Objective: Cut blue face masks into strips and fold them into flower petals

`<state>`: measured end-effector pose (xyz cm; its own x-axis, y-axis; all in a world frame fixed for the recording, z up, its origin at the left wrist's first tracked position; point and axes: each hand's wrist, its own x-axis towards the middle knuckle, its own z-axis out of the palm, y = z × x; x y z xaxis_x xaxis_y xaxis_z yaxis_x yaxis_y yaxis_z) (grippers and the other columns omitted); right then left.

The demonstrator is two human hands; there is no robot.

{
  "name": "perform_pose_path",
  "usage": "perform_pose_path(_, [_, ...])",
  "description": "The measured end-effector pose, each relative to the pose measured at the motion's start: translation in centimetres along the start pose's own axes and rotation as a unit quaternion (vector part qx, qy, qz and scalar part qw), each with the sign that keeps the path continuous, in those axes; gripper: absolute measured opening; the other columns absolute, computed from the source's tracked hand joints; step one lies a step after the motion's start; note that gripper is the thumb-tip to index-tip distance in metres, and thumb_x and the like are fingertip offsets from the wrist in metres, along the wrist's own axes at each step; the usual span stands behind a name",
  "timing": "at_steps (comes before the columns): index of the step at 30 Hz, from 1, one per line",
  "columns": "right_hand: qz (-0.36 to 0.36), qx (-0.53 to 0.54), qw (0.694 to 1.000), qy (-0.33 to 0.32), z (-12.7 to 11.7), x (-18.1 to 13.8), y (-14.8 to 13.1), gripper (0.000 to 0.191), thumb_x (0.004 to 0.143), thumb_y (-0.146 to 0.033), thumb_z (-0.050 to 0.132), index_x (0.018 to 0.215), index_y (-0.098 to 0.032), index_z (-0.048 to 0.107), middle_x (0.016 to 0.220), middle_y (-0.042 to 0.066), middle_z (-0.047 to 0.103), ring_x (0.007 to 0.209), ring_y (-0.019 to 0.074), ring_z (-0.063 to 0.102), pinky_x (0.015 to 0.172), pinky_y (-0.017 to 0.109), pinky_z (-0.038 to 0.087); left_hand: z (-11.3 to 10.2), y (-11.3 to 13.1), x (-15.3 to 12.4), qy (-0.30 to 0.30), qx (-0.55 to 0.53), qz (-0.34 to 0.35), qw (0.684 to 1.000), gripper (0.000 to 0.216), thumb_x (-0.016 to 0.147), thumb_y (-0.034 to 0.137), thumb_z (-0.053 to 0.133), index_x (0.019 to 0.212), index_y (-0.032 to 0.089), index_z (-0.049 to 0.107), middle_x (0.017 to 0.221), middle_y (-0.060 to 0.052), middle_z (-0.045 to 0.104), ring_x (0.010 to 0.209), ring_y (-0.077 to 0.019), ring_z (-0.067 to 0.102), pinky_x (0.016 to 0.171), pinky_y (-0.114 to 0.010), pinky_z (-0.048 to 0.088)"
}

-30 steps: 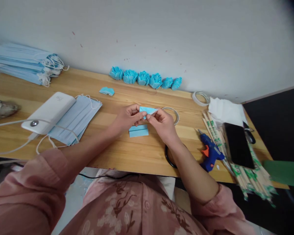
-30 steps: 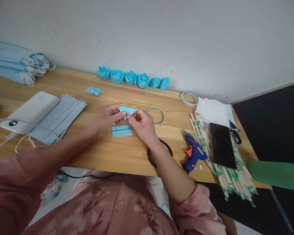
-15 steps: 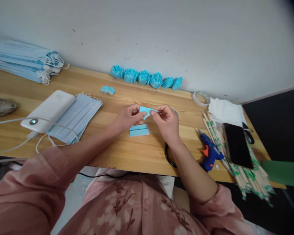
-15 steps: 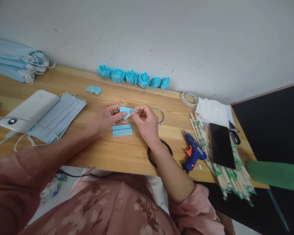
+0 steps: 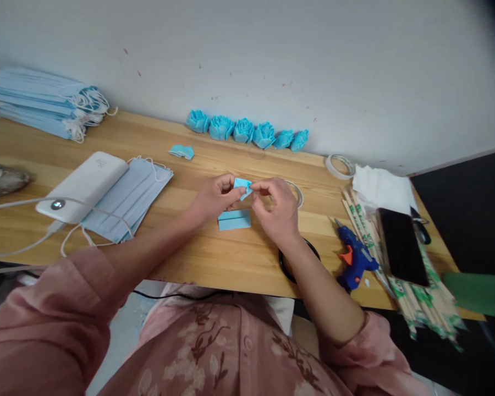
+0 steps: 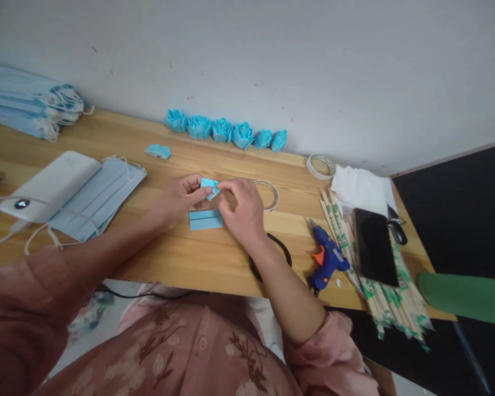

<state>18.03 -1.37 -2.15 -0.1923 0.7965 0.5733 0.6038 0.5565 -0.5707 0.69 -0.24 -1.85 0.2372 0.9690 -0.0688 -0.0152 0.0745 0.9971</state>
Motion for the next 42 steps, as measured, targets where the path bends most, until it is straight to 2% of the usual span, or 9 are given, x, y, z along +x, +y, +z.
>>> perform_pose_path(6, [-0.004,0.024,1.000,0.001,-0.1,0.0,-0.1,0.013,0.088,-0.016,0.055,0.091,-0.024,0.065,0.090,0.005,0.072,0.087,0.0214,0.064,0.081,0.039,0.052,-0.1,-0.1,0.1,0.001,-0.001,0.005,1.000,0.025,0.080,0.031,0.070,0.071,0.019,0.051,0.058,0.006,0.052,0.052,-0.0062,0.049,0.051,-0.019,0.040])
perform_pose_path(13, [0.095,0.133,0.986,-0.023,-0.2,0.0,-0.2,0.007,0.090,-0.028,0.063,0.083,-0.024,0.063,0.093,0.002,0.071,0.089,0.0183,0.065,0.084,0.035,0.055,-0.1,-0.2,0.1,-0.017,0.004,0.011,1.000,0.021,0.079,0.031,0.069,0.073,0.018,0.054,0.059,0.005,0.053,0.051,-0.0058,0.048,0.050,-0.018,0.040])
perform_pose_path(17, [0.142,0.166,0.975,-0.038,-0.1,0.0,0.0,0.006,0.087,-0.027,0.065,0.084,-0.024,0.062,0.084,-0.001,0.070,0.082,0.0159,0.066,0.084,0.034,0.055,-0.2,-0.2,0.1,-0.027,0.011,0.008,1.000,0.021,0.079,0.032,0.069,0.073,0.018,0.054,0.059,0.005,0.054,0.052,-0.0061,0.049,0.050,-0.018,0.039])
perform_pose_path(20, [0.162,0.174,0.971,-0.032,0.0,0.0,0.2,0.007,0.084,-0.027,0.067,0.086,-0.024,0.061,0.085,-0.001,0.071,0.082,0.0159,0.067,0.082,0.034,0.055,-0.2,-0.2,0.2,-0.030,0.017,0.008,0.999,0.022,0.079,0.033,0.070,0.074,0.018,0.055,0.059,0.005,0.054,0.052,-0.0059,0.049,0.049,-0.018,0.038])
perform_pose_path(27, [0.148,0.185,0.970,-0.055,-0.2,0.0,0.6,0.026,0.084,-0.024,0.067,0.110,-0.026,0.065,0.090,-0.001,0.070,0.086,0.0156,0.067,0.086,0.034,0.054,-0.4,-0.1,0.1,-0.010,0.063,0.031,0.997,0.017,0.081,0.030,0.068,0.075,0.017,0.058,0.060,0.005,0.055,0.053,-0.0058,0.049,0.049,-0.017,0.040])
perform_pose_path(33, [0.145,0.167,0.974,-0.054,0.1,0.0,0.8,0.030,0.084,-0.027,0.067,0.114,-0.026,0.065,0.088,-0.001,0.069,0.083,0.0162,0.066,0.083,0.034,0.054,-0.5,-0.3,0.3,-0.047,0.016,0.007,0.999,0.020,0.082,0.033,0.071,0.080,0.018,0.058,0.059,0.003,0.062,0.051,-0.0088,0.058,0.050,-0.020,0.048])
perform_pose_path(42, [0.147,0.162,0.975,-0.041,0.2,0.0,0.8,0.032,0.083,-0.027,0.067,0.115,-0.027,0.064,0.086,-0.001,0.068,0.080,0.0160,0.065,0.081,0.033,0.054,-0.7,-1.0,0.6,-0.056,0.009,0.023,0.998,0.021,0.081,0.036,0.072,0.081,0.016,0.064,0.060,0.002,0.064,0.053,-0.0089,0.059,0.052,-0.020,0.046])
